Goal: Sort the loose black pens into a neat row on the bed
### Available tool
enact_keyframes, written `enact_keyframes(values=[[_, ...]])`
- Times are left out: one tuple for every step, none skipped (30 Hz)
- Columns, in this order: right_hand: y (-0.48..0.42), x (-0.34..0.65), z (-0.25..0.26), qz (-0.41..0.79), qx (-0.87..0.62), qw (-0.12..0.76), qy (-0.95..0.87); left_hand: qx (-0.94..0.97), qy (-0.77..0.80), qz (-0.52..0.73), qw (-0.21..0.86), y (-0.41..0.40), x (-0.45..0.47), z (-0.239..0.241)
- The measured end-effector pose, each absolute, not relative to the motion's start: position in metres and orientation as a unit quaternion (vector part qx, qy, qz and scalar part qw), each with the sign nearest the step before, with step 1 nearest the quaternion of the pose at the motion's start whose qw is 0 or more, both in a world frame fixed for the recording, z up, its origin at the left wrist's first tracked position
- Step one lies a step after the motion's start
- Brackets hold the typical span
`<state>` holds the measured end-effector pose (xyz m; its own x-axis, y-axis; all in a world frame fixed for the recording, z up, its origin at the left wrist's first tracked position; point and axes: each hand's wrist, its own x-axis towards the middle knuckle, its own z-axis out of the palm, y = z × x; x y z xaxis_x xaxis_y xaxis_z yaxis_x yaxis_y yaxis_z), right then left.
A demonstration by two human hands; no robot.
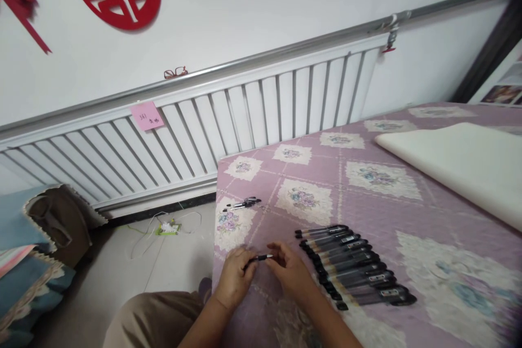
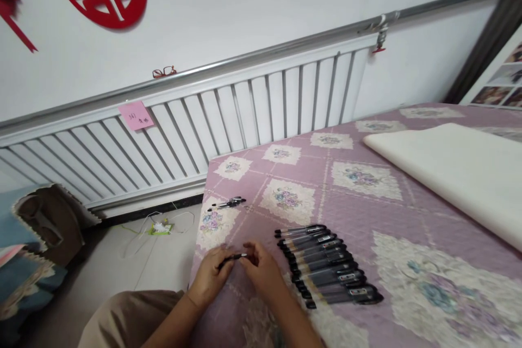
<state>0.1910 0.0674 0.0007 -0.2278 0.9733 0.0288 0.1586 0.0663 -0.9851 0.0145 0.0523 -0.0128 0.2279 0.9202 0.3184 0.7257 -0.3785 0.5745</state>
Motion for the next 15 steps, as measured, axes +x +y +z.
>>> enact_keyframes(values=[[0.067,0.189,0.002,0.516,-0.458,0.409,-0.597,0.768,0.535,0.316,0.157,0.052,0.014,-0.013],[0.066,0.187,0.003,0.529,-0.447,0.405,-0.597,0.769,0.532,0.315,0.161,0.051,0.015,-0.013],[0.066,0.186,0.004,0.537,-0.436,0.4,-0.601,0.772,0.527,0.314,0.167,0.05,0.015,-0.013],[0.065,0.185,0.005,0.539,-0.428,0.396,-0.607,0.776,0.52,0.314,0.173,0.049,0.015,-0.013],[0.065,0.185,0.006,0.537,-0.425,0.397,-0.611,0.777,0.512,0.318,0.181,0.048,0.015,-0.013],[0.066,0.185,0.007,0.533,-0.427,0.401,-0.611,0.774,0.507,0.329,0.189,0.048,0.015,-0.013],[0.066,0.186,0.007,0.529,-0.433,0.408,-0.605,0.766,0.506,0.344,0.196,0.049,0.015,-0.012],[0.068,0.188,0.008,0.528,-0.442,0.416,-0.594,0.753,0.511,0.363,0.198,0.051,0.014,-0.012],[0.069,0.19,0.008,0.532,-0.452,0.425,-0.576,0.738,0.521,0.383,0.193,0.055,0.014,-0.011],[0.071,0.192,0.008,0.54,-0.462,0.435,-0.552,0.722,0.534,0.4,0.181,0.062,0.013,-0.01],[0.073,0.194,0.007,0.554,-0.469,0.446,-0.524,0.711,0.549,0.409,0.16,0.07,0.013,-0.008],[0.075,0.196,0.007,0.571,-0.47,0.458,-0.493,0.707,0.563,0.407,0.131,0.08,0.013,-0.005],[0.076,0.198,0.006,0.589,-0.468,0.468,-0.464,0.708,0.575,0.397,0.099,0.093,0.013,-0.003],[0.077,0.2,0.005,0.606,-0.461,0.476,-0.44,0.719,0.586,0.366,0.07,0.106,0.013,0.001],[0.078,0.201,0.004,0.619,-0.453,0.481,-0.425,0.731,0.598,0.327,0.036,0.12,0.014,0.005]])
